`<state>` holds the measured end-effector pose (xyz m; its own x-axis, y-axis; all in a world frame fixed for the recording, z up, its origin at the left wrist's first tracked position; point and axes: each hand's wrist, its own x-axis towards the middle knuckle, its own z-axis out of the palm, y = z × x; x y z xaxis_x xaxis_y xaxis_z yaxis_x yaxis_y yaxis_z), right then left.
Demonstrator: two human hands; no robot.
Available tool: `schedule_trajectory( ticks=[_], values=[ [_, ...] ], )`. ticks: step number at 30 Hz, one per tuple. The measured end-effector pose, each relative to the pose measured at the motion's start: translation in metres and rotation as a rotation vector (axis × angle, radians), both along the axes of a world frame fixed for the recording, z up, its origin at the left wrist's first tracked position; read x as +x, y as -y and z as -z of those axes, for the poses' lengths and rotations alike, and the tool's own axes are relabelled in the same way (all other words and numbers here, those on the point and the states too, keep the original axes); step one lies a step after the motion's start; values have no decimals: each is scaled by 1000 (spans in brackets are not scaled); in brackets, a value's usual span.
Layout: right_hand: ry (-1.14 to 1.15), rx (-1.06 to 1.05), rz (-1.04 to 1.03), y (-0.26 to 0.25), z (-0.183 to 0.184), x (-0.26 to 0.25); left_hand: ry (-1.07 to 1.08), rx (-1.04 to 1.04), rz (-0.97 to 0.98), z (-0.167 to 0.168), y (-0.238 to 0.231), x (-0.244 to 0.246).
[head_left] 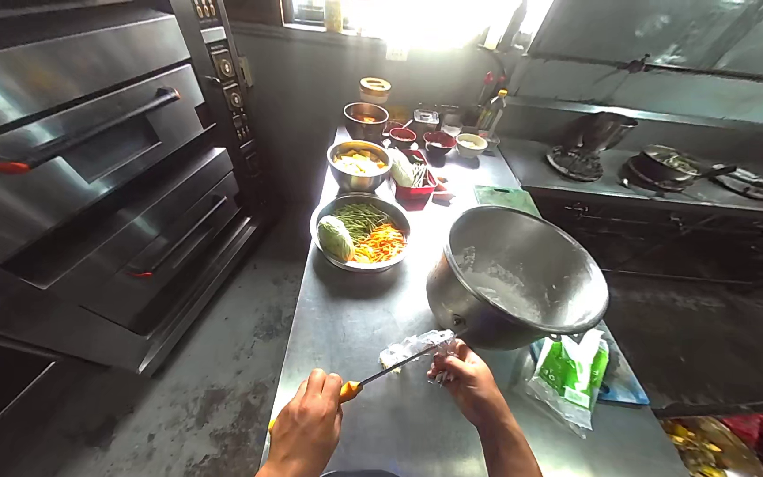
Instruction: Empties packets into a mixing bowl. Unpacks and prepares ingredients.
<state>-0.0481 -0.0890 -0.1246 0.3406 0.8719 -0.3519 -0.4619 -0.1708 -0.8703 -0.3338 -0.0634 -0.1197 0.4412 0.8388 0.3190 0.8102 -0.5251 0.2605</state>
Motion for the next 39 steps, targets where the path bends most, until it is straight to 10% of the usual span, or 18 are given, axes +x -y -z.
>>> schedule_trajectory(
  ticks=[15,39],
  values=[
    [-87,512,-421,-27,-24,14,-36,212,59,-68,-16,-12],
    [220,592,-313,-54,-80,38,108,309,-251,-175,-21,-70]
  ],
)
